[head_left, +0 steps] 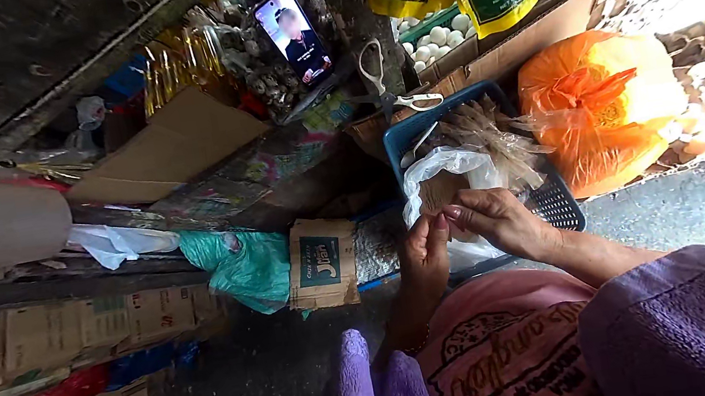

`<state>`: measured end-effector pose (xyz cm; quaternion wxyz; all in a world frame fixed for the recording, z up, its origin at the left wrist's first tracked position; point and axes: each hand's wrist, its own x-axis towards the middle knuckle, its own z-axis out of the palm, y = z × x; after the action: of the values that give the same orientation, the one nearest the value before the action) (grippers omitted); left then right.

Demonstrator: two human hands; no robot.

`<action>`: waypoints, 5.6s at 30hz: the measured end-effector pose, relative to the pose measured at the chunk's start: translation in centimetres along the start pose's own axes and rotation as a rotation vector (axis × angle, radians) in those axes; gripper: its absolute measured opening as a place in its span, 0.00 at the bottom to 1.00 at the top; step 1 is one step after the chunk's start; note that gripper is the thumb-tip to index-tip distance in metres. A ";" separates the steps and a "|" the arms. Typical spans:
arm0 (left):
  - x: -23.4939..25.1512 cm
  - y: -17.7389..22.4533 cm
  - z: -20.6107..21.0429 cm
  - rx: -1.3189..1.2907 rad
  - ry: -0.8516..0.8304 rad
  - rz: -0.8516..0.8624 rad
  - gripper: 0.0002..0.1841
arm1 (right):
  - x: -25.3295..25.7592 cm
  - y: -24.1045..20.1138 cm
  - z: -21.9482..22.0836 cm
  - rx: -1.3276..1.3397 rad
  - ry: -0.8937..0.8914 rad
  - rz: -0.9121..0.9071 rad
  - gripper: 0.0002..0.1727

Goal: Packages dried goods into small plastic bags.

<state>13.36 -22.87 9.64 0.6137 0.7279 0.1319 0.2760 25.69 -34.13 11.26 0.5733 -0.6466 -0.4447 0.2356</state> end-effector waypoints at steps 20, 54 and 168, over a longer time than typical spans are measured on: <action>1.0 -2.0 3.5 -0.391 0.129 -0.323 0.17 | 1.0 2.8 1.1 -0.867 0.206 -0.480 0.22; -0.1 -2.1 1.8 -0.165 -0.033 -0.180 0.09 | -0.3 0.9 -2.5 0.133 -0.074 0.107 0.09; 1.7 -0.7 1.6 -0.347 0.033 -0.198 0.08 | -6.7 3.8 -2.1 -0.021 -0.394 0.176 0.11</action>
<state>15.78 -23.10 9.22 0.7519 0.5900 0.1634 0.2447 25.27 -40.67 6.73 0.4456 -0.6306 -0.4923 0.4019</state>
